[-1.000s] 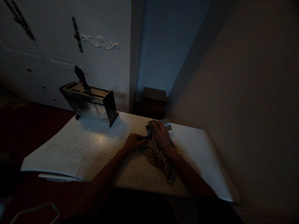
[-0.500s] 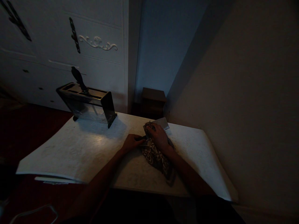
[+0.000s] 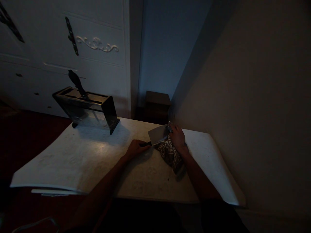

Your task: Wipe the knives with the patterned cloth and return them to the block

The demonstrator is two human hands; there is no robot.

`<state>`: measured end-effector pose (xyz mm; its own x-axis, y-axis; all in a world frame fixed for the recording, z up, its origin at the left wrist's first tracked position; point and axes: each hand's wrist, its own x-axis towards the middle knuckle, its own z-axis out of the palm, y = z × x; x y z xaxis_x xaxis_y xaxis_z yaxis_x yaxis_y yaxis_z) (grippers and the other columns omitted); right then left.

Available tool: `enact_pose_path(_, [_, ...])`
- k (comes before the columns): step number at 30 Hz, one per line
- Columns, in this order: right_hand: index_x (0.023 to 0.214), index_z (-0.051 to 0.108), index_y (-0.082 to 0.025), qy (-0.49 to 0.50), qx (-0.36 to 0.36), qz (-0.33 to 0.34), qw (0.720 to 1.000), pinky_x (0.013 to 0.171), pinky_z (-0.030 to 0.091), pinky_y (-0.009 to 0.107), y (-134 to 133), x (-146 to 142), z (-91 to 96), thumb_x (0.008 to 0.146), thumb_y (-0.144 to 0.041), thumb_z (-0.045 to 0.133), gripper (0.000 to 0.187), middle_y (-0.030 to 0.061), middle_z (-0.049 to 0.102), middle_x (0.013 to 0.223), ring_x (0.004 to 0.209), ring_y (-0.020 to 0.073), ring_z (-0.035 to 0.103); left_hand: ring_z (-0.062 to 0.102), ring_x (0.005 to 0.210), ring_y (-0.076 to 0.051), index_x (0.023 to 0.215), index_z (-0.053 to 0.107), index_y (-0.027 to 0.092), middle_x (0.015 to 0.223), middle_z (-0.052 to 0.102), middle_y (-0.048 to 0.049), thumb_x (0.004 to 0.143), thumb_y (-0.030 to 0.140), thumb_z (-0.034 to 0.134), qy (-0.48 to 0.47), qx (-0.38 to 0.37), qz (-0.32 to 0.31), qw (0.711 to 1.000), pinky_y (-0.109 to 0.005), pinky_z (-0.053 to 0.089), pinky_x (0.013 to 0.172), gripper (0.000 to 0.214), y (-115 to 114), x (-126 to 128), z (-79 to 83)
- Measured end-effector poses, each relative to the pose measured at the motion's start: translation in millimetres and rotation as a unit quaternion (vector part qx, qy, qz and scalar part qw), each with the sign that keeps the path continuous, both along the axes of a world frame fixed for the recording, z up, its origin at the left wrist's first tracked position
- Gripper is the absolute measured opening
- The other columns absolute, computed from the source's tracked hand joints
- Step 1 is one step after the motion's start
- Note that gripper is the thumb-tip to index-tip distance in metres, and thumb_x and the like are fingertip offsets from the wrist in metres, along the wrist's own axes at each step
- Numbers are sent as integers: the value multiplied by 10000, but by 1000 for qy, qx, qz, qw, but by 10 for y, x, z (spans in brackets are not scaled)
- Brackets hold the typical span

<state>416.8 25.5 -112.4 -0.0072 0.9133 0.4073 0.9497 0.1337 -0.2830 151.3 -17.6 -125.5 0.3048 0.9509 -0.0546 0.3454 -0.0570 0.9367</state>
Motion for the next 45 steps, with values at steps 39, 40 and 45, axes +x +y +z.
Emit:
enact_pose_path(39, [916,657,-139,472,-2,-7,881,696,445,275,-232,323,-142,641,-324,540,351,24,627,805,720,164,525,673,725,-240,928,769,91,832,727,-107,720,513,691,-26,-43,39,998,-269,464,574,477,-70,2,22])
enact_pose_path(40, [914,658,-140,469,-3,-3,883,699,447,275,-236,319,-143,646,-321,539,344,25,629,807,722,164,527,669,705,-234,919,769,90,817,725,-105,718,521,692,-28,-47,45,998,-262,456,556,482,-71,2,26])
enact_pose_path(45, [933,670,-152,445,-16,24,895,763,480,310,-260,274,-160,653,-313,535,350,45,674,869,795,193,581,651,634,-212,940,762,88,781,719,-99,709,545,696,-56,-60,67,994,-247,442,506,517,-76,9,25])
